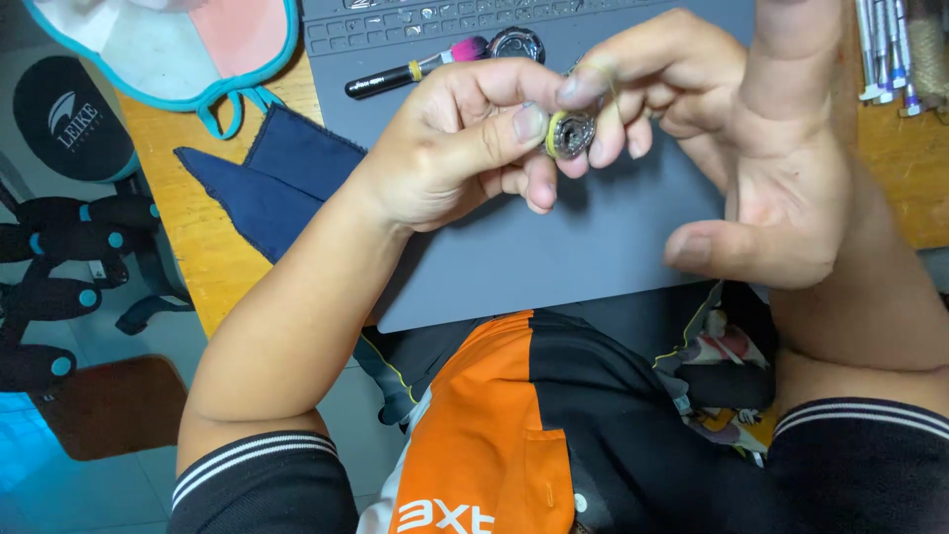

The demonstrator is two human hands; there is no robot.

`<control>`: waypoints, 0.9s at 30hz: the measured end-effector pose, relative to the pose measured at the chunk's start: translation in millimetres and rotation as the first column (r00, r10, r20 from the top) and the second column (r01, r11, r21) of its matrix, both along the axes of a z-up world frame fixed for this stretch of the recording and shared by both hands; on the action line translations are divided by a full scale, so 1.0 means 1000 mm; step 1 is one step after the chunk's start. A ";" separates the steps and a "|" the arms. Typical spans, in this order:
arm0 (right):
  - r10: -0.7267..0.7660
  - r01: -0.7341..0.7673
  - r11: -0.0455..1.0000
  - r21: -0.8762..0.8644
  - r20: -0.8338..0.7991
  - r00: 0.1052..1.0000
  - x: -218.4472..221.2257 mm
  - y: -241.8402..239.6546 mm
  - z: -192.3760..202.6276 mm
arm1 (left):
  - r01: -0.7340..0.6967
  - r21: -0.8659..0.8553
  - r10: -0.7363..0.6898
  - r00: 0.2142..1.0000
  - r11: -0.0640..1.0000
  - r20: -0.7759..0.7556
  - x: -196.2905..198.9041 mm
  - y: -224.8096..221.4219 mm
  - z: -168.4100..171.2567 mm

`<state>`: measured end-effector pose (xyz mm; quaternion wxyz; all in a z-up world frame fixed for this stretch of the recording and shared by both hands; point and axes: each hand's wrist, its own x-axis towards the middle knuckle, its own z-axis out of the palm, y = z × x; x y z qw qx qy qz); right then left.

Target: Repairing and adjusting a metal watch band links using hands and a rubber band at a workbench.

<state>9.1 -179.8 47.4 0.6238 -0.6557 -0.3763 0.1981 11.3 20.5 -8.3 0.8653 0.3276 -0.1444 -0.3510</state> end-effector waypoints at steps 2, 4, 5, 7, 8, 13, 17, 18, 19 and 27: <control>-0.021 0.021 1.000 0.010 0.007 1.000 0.004 -0.002 -0.016 | -0.047 0.068 0.042 0.997 0.997 0.062 0.001 -0.003 0.001; -0.046 0.046 0.999 0.018 0.014 0.999 0.004 0.000 -0.030 | -0.092 0.131 0.076 0.989 0.987 0.125 0.001 -0.006 0.001; -0.093 0.094 0.996 -0.003 0.060 0.994 0.004 0.002 -0.035 | -0.176 0.183 0.134 0.966 0.967 0.221 0.001 -0.008 0.000; -0.136 0.139 0.990 -0.020 0.104 0.985 0.003 0.006 -0.044 | -0.264 0.227 0.185 0.931 0.937 0.315 0.001 -0.011 0.002; -0.189 0.187 0.982 0.035 0.088 0.978 0.002 0.007 -0.049 | -0.276 0.253 0.183 0.924 0.927 0.337 0.000 -0.012 0.004; -0.266 0.261 0.960 0.103 0.047 0.963 0.001 0.007 -0.055 | -0.332 0.324 0.223 0.917 0.886 0.330 -0.003 -0.016 0.005; -0.253 0.247 0.966 0.080 0.089 0.963 0.002 0.009 -0.054 | -0.287 0.350 0.186 0.937 0.891 0.295 -0.002 -0.016 0.007; -0.244 0.237 0.969 0.068 0.140 0.960 0.002 0.010 -0.053 | -0.277 0.361 0.183 0.945 0.891 0.272 -0.002 -0.016 0.007; -0.244 0.237 0.969 0.067 0.137 0.960 0.003 0.009 -0.054 | -0.276 0.362 0.183 0.945 0.891 0.269 -0.003 -0.017 0.007; -0.244 0.227 0.968 0.103 0.205 0.948 0.003 0.011 -0.051 | -0.334 0.390 0.213 0.923 0.858 0.321 -0.006 -0.018 0.015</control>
